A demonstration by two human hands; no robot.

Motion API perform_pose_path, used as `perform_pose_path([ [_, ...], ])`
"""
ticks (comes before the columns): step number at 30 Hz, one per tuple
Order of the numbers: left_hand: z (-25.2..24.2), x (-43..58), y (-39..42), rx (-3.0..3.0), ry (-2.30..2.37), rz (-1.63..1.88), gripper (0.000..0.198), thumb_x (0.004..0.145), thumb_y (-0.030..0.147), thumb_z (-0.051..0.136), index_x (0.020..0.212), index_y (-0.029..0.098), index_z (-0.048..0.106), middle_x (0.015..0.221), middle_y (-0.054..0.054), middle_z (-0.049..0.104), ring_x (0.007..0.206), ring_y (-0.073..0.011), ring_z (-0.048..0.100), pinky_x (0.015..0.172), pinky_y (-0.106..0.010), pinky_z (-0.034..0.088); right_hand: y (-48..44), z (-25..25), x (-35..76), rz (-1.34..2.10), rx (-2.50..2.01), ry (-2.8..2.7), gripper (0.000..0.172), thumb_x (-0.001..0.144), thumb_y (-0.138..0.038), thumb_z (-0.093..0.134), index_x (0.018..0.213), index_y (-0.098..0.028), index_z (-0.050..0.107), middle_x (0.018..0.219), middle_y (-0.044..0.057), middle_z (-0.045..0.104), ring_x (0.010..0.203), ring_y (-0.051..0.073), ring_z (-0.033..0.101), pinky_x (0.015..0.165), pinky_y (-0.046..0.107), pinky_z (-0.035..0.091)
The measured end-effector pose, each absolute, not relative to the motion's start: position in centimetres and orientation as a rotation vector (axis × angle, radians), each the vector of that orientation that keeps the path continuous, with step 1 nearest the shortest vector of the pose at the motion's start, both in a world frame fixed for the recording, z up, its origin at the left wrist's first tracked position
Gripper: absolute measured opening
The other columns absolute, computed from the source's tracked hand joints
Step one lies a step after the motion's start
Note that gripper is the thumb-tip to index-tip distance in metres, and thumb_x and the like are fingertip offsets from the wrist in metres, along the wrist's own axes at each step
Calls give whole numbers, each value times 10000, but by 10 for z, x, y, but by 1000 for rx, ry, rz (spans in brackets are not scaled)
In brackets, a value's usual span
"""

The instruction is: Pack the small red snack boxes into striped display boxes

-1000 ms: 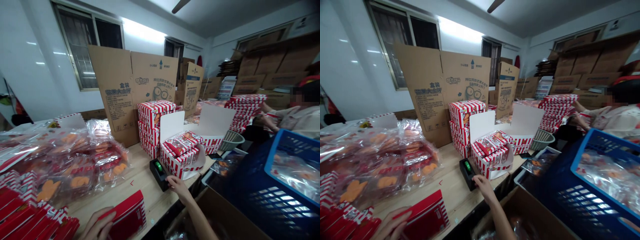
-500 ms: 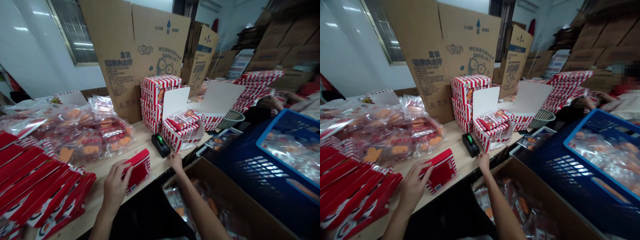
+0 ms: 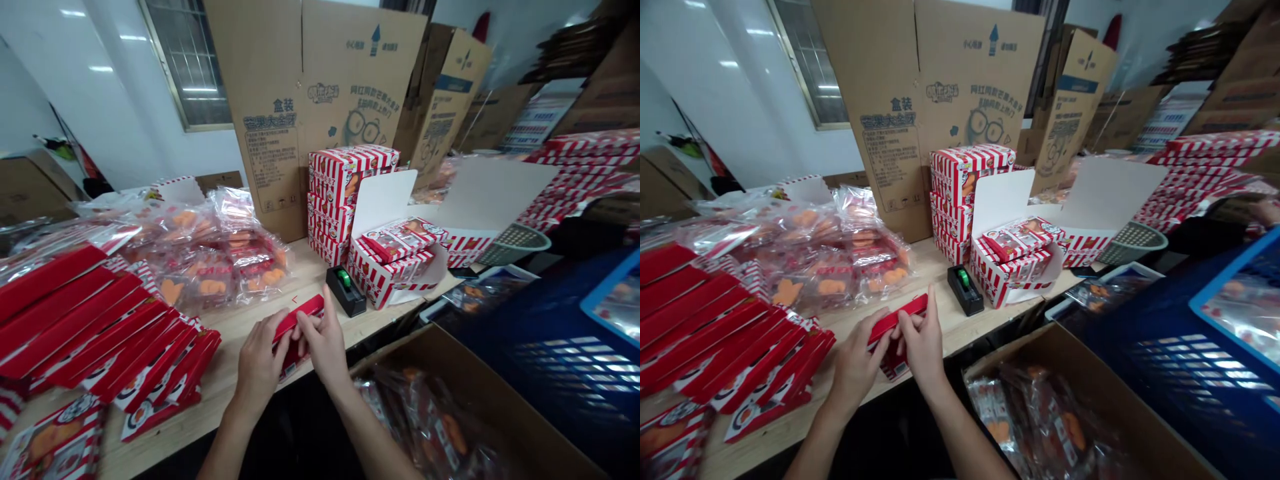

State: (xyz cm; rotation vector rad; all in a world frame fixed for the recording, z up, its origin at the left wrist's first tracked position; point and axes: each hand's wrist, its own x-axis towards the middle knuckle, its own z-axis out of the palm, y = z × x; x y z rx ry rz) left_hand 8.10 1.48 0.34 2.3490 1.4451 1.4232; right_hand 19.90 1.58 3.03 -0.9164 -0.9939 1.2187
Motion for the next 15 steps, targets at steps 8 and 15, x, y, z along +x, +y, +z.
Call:
perform_pose_path([
  [8, 17, 70, 21, 2665, 1340, 1091, 347, 900, 250, 386, 1236, 224, 470, 1004, -54, 603, 882, -152, 583, 758, -257, 477, 24, 4, 206, 1246, -968, -938, 978, 728, -402, 626, 1393, -145, -43, 445, -84, 537, 301, 89, 410, 303, 161, 329],
  [15, 31, 54, -1, 2678, 1536, 793, 410, 908, 255, 341, 1316, 268, 382, 936, -31, 635, 787, -157, 615, 691, -263, 506, 35, -41, 239, 1224, -1188, -1133, 588, 661, -559, 603, 1010, -90, 551, 379, -66, 449, 345, 94, 387, 365, 203, 331],
])
